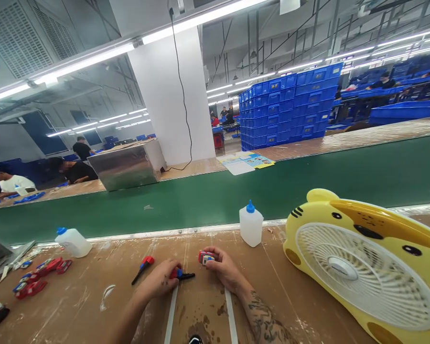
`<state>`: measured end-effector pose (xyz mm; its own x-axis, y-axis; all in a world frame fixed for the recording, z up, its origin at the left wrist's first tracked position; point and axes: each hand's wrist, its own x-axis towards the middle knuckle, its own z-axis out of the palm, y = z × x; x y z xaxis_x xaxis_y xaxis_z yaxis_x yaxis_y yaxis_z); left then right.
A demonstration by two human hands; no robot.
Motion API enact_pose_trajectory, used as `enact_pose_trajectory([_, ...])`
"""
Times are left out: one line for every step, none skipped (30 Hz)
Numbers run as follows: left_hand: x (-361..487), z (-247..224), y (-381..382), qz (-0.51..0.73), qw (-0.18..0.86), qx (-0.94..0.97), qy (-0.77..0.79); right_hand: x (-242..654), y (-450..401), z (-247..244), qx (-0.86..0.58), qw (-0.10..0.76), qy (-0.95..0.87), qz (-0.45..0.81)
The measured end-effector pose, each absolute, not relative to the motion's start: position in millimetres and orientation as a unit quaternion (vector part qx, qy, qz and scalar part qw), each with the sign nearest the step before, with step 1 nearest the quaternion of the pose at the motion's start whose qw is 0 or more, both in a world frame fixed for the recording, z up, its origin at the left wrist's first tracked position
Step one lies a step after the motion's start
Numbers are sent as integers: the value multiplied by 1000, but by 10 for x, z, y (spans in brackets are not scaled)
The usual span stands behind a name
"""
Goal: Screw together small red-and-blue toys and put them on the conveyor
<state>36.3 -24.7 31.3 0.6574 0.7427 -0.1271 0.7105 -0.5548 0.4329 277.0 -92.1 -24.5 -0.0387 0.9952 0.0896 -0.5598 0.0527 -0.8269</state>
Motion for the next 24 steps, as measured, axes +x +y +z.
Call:
enact_pose_trajectory([387, 319, -226, 31, 239, 875, 420, 2777, -929, -232, -291, 625, -360, 629])
enact_pose_trajectory([402, 319, -208, 33, 249, 870, 425, 2783, -937, -218, -284, 624, -351, 638])
enact_pose_trajectory([409, 314, -194, 39, 257, 866, 428, 2788, -946, -204, -276, 623, -341, 648])
enact_pose_trajectory([407, 303, -185, 49, 263, 862, 431, 2793, -953, -191, -270, 622, -332, 656])
enact_pose_trajectory([398, 288, -182, 56, 266, 859, 434, 2796, -957, -182, -266, 622, -325, 661])
enact_pose_trajectory([382, 270, -185, 73, 280, 850, 440, 2800, -959, -176, -262, 622, -320, 665])
enact_pose_trajectory([363, 250, -194, 102, 314, 832, 447, 2804, -957, -174, -260, 622, -317, 667])
enact_pose_trajectory([342, 230, -210, 143, 372, 798, 451, 2808, -954, -174, -258, 622, -316, 669])
enact_pose_trajectory([322, 213, -234, 195, 448, 746, 452, 2814, -950, -178, -257, 621, -315, 670])
enact_pose_trajectory([303, 202, -266, 248, 532, 678, 443, 2820, -946, -183, -256, 619, -314, 672])
enact_pose_trajectory([287, 198, -305, 294, 609, 601, 425, 2825, -943, -188, -255, 617, -314, 674])
enact_pose_trajectory([273, 202, -352, 325, 672, 532, 400, 2830, -942, -193, -255, 615, -315, 677])
enact_pose_trajectory([262, 215, -405, 340, 715, 483, 374, 2835, -944, -197, -255, 612, -315, 679])
enact_pose_trajectory([251, 235, -461, 348, 745, 450, 349, 2838, -946, -200, -255, 610, -316, 681])
enact_pose_trajectory([242, 259, -518, 351, 765, 431, 325, 2839, -950, -200, -255, 609, -316, 682])
enact_pose_trajectory([233, 284, -574, 352, 778, 423, 302, 2840, -953, -200, -254, 607, -316, 683])
enact_pose_trajectory([225, 307, -625, 355, 784, 423, 284, 2840, -956, -198, -254, 606, -317, 684])
enact_pose_trajectory([217, 326, -671, 360, 782, 431, 271, 2839, -958, -196, -254, 605, -317, 685])
enact_pose_trajectory([209, 340, -710, 365, 776, 443, 261, 2839, -958, -194, -254, 604, -318, 685])
enact_pose_trajectory([200, 351, -743, 370, 767, 460, 253, 2839, -956, -192, -254, 603, -319, 686])
enact_pose_trajectory([192, 361, -771, 374, 754, 481, 247, 2840, -954, -193, -254, 603, -319, 686])
enact_pose_trajectory([183, 373, -797, 374, 735, 510, 244, 2841, -951, -194, -255, 602, -320, 686])
enact_pose_trajectory([172, 391, -823, 367, 711, 546, 247, 2843, -948, -198, -256, 602, -320, 686])
enact_pose_trajectory([161, 417, -851, 354, 678, 592, 252, 2846, -944, -203, -257, 602, -320, 685])
